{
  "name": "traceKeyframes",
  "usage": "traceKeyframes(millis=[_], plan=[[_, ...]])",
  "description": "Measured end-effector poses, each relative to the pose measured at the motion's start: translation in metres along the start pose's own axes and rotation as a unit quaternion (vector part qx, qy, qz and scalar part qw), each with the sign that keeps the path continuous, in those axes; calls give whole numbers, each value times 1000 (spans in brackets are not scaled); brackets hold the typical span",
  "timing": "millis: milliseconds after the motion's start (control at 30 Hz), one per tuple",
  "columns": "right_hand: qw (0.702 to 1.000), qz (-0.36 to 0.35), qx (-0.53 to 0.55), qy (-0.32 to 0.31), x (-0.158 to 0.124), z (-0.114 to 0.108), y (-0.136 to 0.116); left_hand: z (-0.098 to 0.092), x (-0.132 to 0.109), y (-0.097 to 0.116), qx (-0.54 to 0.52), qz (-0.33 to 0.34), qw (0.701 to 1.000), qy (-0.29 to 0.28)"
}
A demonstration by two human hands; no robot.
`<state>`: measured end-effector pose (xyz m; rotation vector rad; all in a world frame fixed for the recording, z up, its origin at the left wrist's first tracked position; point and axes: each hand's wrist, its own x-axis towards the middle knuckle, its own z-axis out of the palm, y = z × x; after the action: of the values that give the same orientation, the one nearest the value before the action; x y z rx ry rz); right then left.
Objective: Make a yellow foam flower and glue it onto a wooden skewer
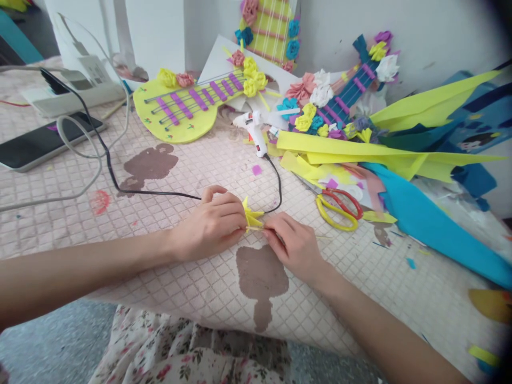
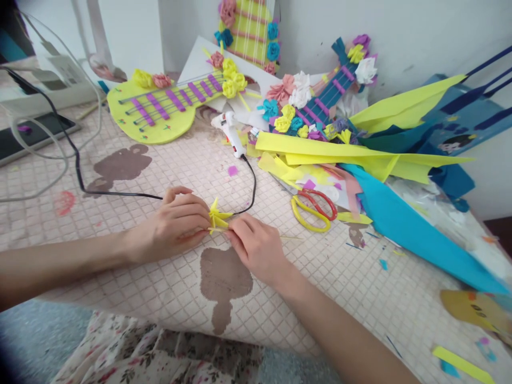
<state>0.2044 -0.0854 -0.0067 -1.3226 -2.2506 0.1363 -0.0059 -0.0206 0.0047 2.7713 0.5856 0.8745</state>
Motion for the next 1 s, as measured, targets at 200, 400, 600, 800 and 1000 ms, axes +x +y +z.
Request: traceKeyframes(millis=[200,400,600,800,1000], plan=[[1000,5,2,6,2,3,-3,-1,-1,3,11,-52,999,0],[1000,14,19,2,3,6,-3,-1,-3,8,24,-77,997,0],[999,20,25,-1,4,7,-3,1,-5,8,39,-78,996,-1],[999,30,28,-1,6,8,-4,1,-7,6,53,-77,996,0],[999,24,33,-4,9,9,-6,0,-7,3,55,-45,997,-9]])
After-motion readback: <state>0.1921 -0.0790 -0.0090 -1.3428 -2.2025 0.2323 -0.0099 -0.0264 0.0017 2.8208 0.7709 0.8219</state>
